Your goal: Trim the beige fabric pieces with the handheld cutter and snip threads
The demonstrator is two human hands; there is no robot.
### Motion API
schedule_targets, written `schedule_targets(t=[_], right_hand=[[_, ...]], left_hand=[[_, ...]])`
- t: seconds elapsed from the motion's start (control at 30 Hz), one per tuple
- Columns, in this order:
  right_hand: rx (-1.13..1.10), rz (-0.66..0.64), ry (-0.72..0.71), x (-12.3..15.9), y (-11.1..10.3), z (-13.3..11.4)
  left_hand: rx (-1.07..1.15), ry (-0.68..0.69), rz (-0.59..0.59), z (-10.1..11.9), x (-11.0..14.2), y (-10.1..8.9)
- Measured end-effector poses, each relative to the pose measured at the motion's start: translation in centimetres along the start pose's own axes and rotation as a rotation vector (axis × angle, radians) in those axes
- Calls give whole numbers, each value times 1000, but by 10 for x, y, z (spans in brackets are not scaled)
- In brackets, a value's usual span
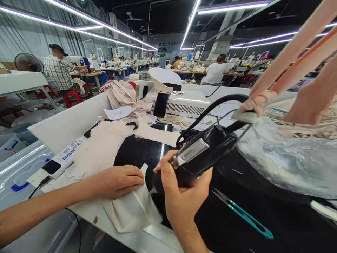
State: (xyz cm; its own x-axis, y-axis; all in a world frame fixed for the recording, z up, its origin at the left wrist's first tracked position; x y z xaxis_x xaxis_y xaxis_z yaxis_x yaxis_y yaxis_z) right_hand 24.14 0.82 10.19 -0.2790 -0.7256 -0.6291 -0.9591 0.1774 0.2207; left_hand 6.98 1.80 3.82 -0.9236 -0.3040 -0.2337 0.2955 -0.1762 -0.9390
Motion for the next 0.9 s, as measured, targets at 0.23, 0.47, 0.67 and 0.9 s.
schedule_targets(t=[0.23,0.47,0.67,0.9], right_hand=[[-13,-44,-31,3,6,-4],[-27,-29,-27,4,8,-4],[0,-1,-3,3,7,-2],[-26,20,4,0,11,6]], left_hand=[[-72,16,-85,2,6,0],[-184,32,-106,8,11,-1],[-198,29,-106,11,12,1],[-193,10,-131,8,12,5]])
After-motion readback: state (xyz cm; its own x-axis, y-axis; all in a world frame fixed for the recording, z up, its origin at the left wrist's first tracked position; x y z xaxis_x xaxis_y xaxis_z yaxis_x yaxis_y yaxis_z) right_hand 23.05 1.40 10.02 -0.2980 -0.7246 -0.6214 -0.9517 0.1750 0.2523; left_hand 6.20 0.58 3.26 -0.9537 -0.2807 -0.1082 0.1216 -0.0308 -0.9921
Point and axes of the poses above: each hand's wrist, its own x-axis away from the middle knuckle, its own y-axis out of the palm, z = x × y, the point moved 9 cm from there along -x, towards the middle knuckle, and after that the axes turned 13 degrees about -z, right-handed, at the moved point
